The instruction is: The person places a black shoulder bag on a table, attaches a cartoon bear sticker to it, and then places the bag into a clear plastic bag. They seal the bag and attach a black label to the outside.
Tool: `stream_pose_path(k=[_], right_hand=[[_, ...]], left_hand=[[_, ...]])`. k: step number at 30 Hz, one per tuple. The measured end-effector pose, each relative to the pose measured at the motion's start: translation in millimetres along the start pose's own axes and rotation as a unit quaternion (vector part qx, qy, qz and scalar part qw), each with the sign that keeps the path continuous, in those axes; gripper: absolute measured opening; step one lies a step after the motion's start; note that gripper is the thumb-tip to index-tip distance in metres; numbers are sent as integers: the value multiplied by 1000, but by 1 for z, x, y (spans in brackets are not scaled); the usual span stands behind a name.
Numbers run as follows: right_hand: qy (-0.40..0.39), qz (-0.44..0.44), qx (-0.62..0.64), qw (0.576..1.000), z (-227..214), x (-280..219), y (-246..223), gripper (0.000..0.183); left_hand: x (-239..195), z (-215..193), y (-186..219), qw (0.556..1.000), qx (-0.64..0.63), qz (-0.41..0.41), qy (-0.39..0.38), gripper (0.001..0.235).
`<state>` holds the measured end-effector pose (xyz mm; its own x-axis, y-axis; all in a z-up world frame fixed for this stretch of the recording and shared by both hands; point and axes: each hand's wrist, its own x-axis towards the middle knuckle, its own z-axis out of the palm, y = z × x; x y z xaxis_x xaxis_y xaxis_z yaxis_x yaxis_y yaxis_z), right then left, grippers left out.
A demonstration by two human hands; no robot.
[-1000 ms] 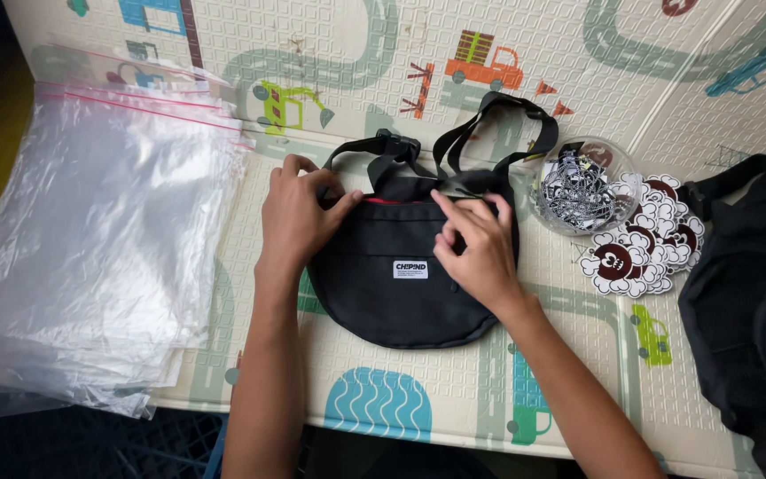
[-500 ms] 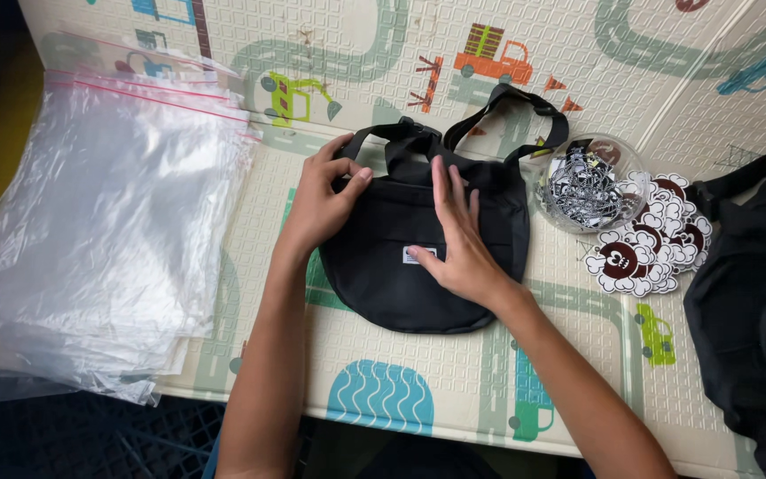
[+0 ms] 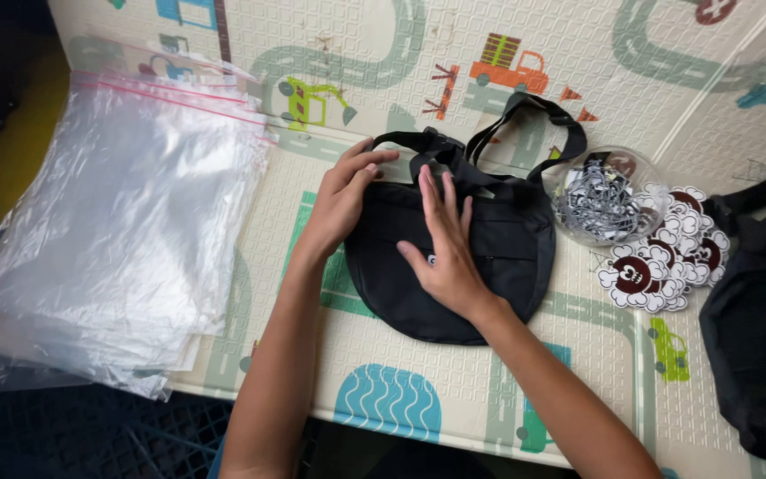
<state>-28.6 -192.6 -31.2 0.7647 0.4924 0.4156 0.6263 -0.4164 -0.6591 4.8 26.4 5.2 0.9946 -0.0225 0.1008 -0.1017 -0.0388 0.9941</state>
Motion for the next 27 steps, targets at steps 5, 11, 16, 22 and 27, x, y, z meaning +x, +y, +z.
stream_pose_path(k=[5,11,16,22,27], right_hand=[[120,-45,-57,990,-2,7,8,77],[49,-48,-34,997,10,7,-4,91],[48,-27,-20,998,6,7,1,92],[163,-59,-110,979,-1,0,21,64],[33,0,-114,993,-16,-5,11,94]], left_hand=[[16,0,-45,992,58,92,62,61],[7,6,-37,983,66,140,97,77],[3,14,-28,987,33,112,109,83],[7,17,-36,982,94,99,130,77],[7,19,-37,969,183,102,135,78]])
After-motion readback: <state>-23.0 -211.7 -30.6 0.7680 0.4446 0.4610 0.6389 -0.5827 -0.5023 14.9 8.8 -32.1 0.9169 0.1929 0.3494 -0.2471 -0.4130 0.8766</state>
